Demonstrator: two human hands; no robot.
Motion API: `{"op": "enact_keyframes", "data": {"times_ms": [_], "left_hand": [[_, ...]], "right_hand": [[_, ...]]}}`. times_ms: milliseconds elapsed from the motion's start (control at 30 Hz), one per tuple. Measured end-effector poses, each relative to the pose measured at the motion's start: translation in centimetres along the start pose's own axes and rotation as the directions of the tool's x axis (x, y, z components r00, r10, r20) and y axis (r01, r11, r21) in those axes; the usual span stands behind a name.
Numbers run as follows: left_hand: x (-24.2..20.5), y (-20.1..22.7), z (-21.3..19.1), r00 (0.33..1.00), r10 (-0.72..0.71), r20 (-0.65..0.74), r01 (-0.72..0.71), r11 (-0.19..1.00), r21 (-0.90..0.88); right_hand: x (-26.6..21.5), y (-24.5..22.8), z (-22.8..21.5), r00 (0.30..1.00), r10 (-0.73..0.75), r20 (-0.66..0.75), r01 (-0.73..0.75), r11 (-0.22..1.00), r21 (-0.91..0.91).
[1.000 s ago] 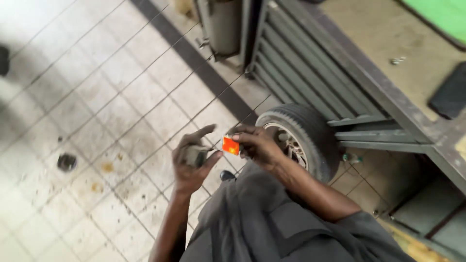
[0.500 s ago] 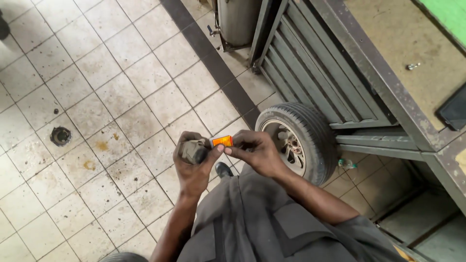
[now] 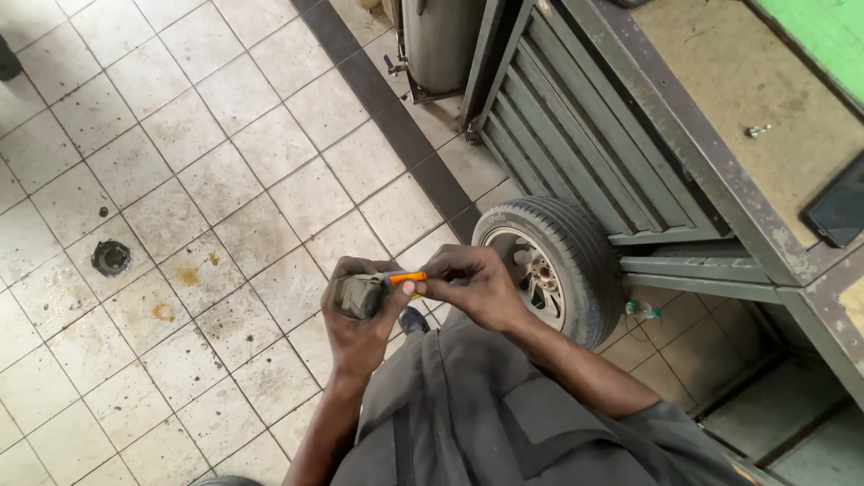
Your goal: Measure the thickness of brake pads with a vernier caliper and install them onto the car's brake assembly.
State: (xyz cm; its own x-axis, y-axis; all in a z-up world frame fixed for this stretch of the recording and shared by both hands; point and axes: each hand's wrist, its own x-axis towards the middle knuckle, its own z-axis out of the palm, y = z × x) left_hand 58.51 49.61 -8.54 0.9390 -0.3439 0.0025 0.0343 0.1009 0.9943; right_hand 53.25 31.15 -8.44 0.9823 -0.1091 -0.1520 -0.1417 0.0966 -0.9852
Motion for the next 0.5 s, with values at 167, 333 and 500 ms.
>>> {"op": "enact_keyframes", "data": {"times_ms": [167, 333, 500], "left_hand": [[0.05, 0.02, 0.00, 1.000, 0.025, -0.006, -0.025, 0.999, -0.031], [0.02, -0.12, -0.17, 1.000, 0.009, -0.012, -0.009, 1.000, -0.017], [0.35, 0.70, 0.31, 1.000, 0.013, -0.022, -0.014, 1.000, -0.028]], "right_hand": [[0.17, -0.72, 0.24, 1.000, -0.006, 0.014, 0.008, 0.995, -0.101], [0.35, -0.53, 0.03, 0.999, -0.033, 0.017, 0.035, 0.994, -0.099], [0.46, -0.82, -0.11, 0.999, -0.041, 0.001, 0.041, 0.992, -0.123]]}}
